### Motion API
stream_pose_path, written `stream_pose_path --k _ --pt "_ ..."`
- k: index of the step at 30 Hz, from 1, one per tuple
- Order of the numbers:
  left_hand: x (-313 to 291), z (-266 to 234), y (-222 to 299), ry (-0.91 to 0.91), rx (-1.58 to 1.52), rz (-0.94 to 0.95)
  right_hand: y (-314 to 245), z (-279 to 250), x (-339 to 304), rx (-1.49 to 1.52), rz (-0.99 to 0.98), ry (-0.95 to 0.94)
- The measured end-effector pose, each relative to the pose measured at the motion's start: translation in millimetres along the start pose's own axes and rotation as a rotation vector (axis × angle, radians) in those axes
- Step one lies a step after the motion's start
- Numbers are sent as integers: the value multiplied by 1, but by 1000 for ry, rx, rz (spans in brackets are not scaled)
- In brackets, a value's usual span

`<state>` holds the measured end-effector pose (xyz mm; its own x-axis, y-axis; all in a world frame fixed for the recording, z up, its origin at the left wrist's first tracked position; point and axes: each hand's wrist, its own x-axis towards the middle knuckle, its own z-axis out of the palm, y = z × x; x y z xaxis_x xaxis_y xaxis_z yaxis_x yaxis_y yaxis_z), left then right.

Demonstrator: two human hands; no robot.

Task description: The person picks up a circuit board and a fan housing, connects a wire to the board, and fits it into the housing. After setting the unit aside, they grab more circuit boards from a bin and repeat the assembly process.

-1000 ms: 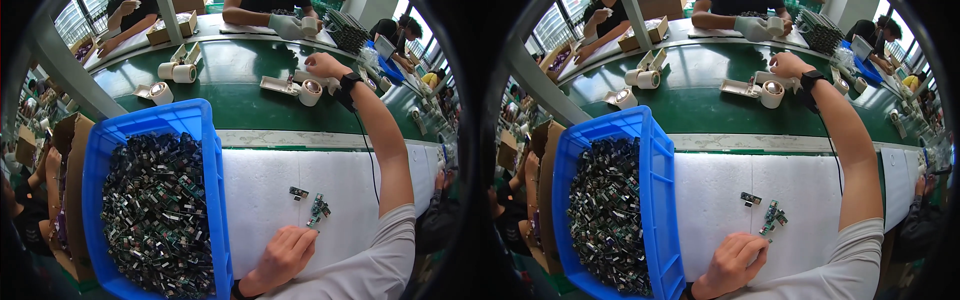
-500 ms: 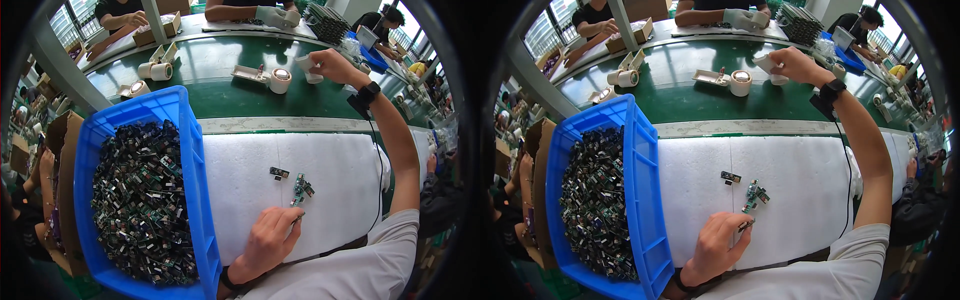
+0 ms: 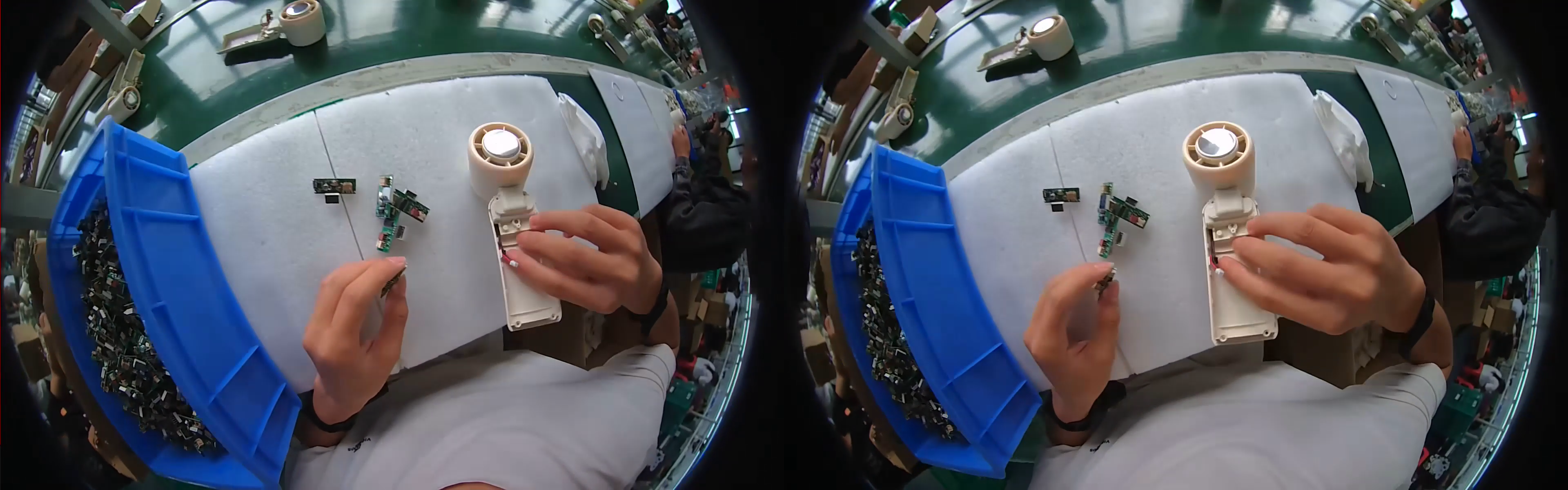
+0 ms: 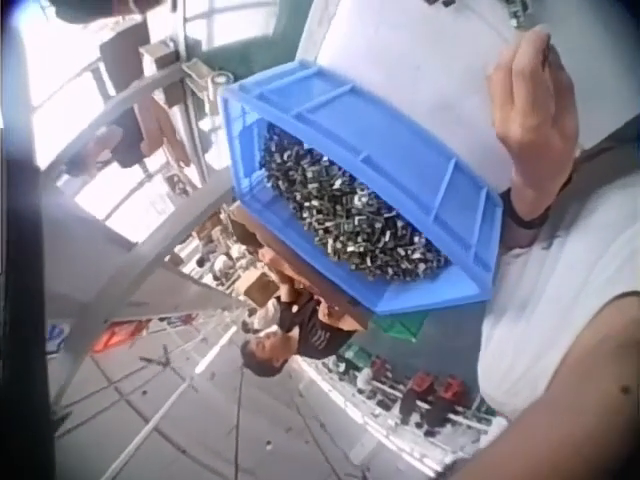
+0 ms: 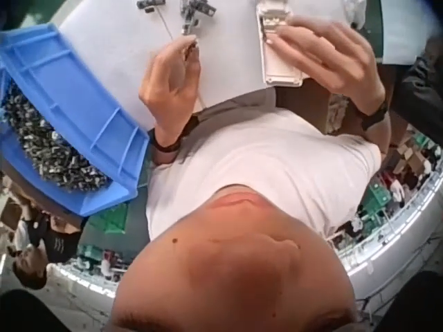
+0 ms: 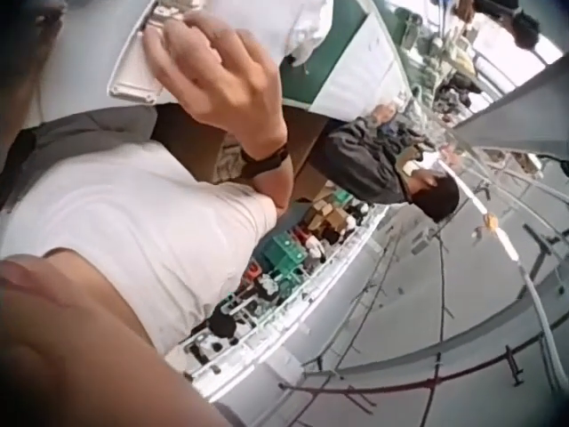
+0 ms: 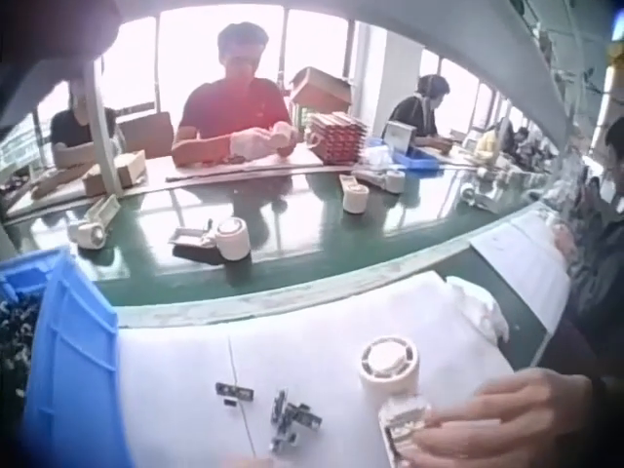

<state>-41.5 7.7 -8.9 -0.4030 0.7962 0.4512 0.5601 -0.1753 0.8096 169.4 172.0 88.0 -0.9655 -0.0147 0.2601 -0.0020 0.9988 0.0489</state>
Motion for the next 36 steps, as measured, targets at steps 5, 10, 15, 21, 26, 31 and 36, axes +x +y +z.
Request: stream_pose_path --k 5,10,15,21,26,31,36 --pt "-3 6 11 -54 -132 4 -35 38 -34 80 25 49" --pt "-10 16 20 -369 -431 121 -33 52 -43 353 89 222" --pt "-10 25 19 -580 -421 234 -34 34 -31 306 194 124" --pt "-10 22 18 -567 -364 216 -39 46 -14 181 164 -32" --pt "-10 17 17 -586 -355 166 -34 51 -19 262 86 17" --pt "-8 17 17 -630 -366 155 -40 62 -19 406 262 158" --pt "-8 20 18 -598 -379 144 -54 71 -7 320 462 317"
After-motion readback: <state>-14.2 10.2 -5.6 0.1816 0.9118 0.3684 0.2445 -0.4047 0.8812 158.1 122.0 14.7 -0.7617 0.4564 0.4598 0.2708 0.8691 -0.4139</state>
